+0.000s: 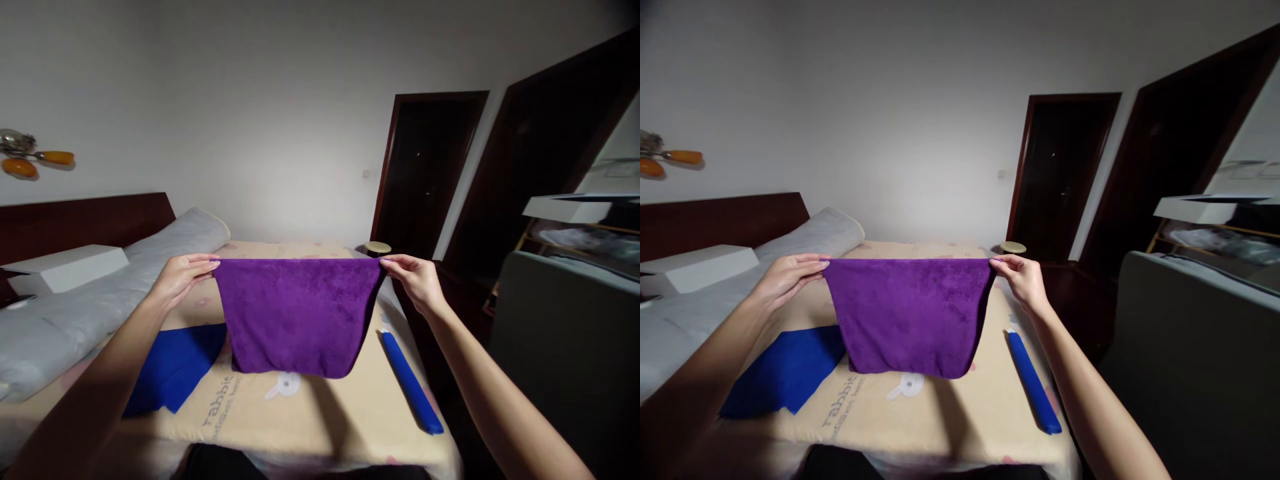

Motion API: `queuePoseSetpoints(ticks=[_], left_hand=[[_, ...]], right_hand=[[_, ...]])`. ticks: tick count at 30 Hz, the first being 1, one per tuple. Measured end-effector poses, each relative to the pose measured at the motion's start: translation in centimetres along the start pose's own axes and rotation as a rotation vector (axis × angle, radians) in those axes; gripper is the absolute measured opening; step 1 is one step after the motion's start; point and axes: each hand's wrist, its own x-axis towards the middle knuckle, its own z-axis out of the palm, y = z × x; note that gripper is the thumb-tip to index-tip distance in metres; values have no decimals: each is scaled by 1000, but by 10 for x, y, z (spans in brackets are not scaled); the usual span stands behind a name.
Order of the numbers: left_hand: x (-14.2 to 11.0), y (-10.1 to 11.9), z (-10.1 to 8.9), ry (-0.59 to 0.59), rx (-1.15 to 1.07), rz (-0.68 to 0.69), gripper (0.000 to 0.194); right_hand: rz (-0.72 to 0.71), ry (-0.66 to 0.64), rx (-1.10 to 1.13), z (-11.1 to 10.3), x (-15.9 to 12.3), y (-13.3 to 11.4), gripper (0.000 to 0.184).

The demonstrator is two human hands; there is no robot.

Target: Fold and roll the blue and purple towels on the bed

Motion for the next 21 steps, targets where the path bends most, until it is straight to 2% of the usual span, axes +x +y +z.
queuePoseSetpoints(ticks=[5, 9, 13, 17, 21], left_hand=[[7, -10, -5, 37, 237, 75, 30], [20, -29, -12, -3, 480, 185, 24], [39, -62, -12, -112, 584, 208, 24], [60, -100, 7, -157, 760, 218, 17], [74, -130, 35, -108, 921, 273, 19]], right_hand=[[-14, -89, -115, -5, 6, 12, 49], [-25, -144, -261, -7, 9, 28, 52], [135, -201, -161, 1, 12, 52, 53], [247, -165, -122, 23, 15, 88, 50], [261, -79, -178, 48, 15, 130, 46]])
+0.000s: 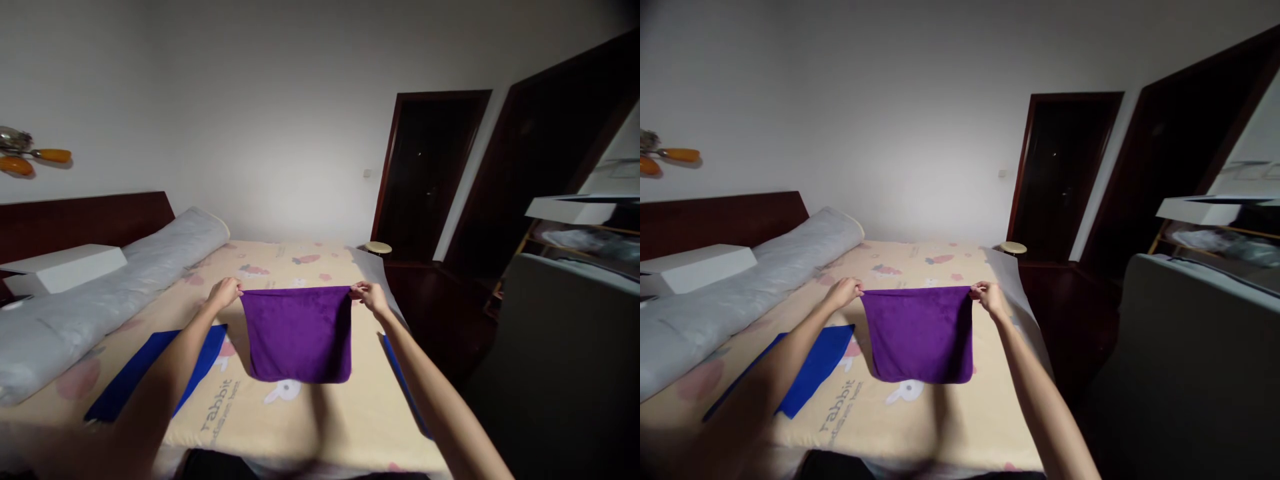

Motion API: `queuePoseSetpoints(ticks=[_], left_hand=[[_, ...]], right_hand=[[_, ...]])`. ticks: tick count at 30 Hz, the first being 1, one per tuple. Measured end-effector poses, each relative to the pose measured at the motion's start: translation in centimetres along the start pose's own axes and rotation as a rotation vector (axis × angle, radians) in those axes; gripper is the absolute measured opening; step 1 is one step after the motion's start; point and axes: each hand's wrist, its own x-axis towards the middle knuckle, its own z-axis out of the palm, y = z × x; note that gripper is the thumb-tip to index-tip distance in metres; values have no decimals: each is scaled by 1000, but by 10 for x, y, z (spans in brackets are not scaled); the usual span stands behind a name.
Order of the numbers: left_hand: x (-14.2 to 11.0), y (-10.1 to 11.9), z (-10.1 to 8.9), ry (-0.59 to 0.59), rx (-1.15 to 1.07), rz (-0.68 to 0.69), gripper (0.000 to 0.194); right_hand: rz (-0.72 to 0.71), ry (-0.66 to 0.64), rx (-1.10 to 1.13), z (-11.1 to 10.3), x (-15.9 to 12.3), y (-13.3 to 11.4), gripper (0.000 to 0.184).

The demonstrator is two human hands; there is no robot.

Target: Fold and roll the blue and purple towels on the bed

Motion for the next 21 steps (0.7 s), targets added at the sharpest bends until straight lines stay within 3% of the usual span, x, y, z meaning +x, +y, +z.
queuePoseSetpoints(ticks=[3, 5, 9, 12, 14, 18, 21], left_hand=[[5, 1, 17, 97, 84, 46, 10], [2, -3, 20, 136, 119, 99, 14], [-26, -23, 21, 55, 166, 200, 20], [-72, -37, 37, -121, 209, 256, 18], [-112, -43, 60, -259, 252, 274, 16], [-192, -49, 122, -502, 333, 289, 26], [-230, -52, 158, -635, 364, 299, 35]], right_hand=[[-38, 70, -45, 8, 8, 19, 48], [-78, 71, -81, 2, 12, 27, 51], [-128, -110, -163, -27, 4, 42, 55], [-96, -339, -258, -42, -23, 66, 48], [-56, -483, -344, -41, -52, 89, 39], [12, -710, -572, -18, -118, 140, 17], [22, -811, -752, -3, -154, 167, 22]])
